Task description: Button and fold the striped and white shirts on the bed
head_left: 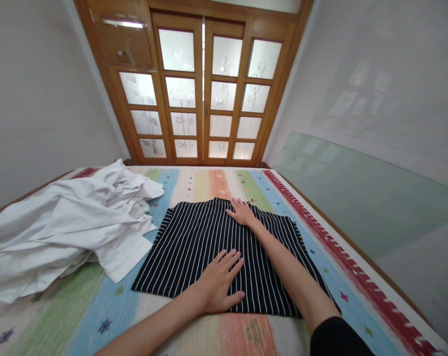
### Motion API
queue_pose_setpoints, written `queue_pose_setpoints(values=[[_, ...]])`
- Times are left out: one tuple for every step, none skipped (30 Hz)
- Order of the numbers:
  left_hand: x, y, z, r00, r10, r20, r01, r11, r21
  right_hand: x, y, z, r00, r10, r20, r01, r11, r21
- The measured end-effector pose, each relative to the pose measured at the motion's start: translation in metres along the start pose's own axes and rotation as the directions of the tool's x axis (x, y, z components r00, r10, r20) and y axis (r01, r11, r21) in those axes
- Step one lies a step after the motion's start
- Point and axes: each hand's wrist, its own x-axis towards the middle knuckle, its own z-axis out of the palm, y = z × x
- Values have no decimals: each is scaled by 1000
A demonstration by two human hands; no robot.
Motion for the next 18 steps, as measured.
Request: queue_pose_setpoints(values=[[1, -2, -2, 1000, 4, 13, -4, 1000, -3, -1, 2, 0, 1000, 17, 8, -17, 1000, -2], [1, -4, -5, 1000, 6, 28, -6, 1000, -3, -2, 4, -1, 999, 37, 16, -37, 999, -3], [2, -6, -8, 999, 10, 43, -10, 1000, -2, -3, 6, -1, 998, 61, 24, -61, 998, 0], [3, -9, -12, 998, 18, 60, -18, 1000, 0, -5, 9, -1, 996, 90, 30, -90, 996, 4], [5, -12, -15, 997, 28, 73, -28, 1000, 1, -6, 11, -2, 992, 122, 36, -122, 992, 9], [6, -15, -19, 996, 34, 84, -35, 999, 2, -8, 13, -3, 987, 156, 44, -157, 987, 16], [8, -18, -22, 995, 31, 93, -32, 999, 5, -9, 16, -4, 980, 191, 53, -193, 981, 22], [11, -21, -25, 995, 15, 98, -16, 1000, 8, -11, 18, -5, 972, 227, 62, -229, 973, 29], [14, -23, -27, 995, -19, 95, 18, 1000, 14, -13, 20, -6, 962, 263, 72, -266, 963, 35], [18, -24, -29, 995, -65, 79, 63, 998, 24, -15, 23, -7, 951, 298, 78, -302, 952, 43], [23, -26, -30, 992, -113, 51, 111, 993, 38, -17, 24, -7, 941, 331, 77, -335, 941, 54], [28, -27, -29, 988, -154, 10, 153, 987, 55, -19, 26, -8, 928, 366, 67, -370, 927, 66], [33, -28, -28, 982, -184, -40, 187, 980, 74, -23, 27, -8, 914, 402, 49, -405, 911, 78], [38, -30, -27, 975, -203, -94, 212, 973, 94, -26, 28, -7, 898, 438, 25, -439, 894, 88], [43, -33, -24, 966, -213, -144, 230, 966, 115, -30, 28, -6, 880, 475, -2, -473, 876, 94], [46, -36, -22, 958, -220, -183, 246, 960, 136, -34, 29, -5, 861, 508, -28, -503, 859, 96], [49, -39, -19, 950, -227, -212, 262, 953, 154, -38, 30, -4, 843, 535, -52, -529, 843, 95], [51, -43, -17, 943, -236, -234, 279, 945, 170, -43, 31, -2, 830, 553, -76, -546, 833, 93]])
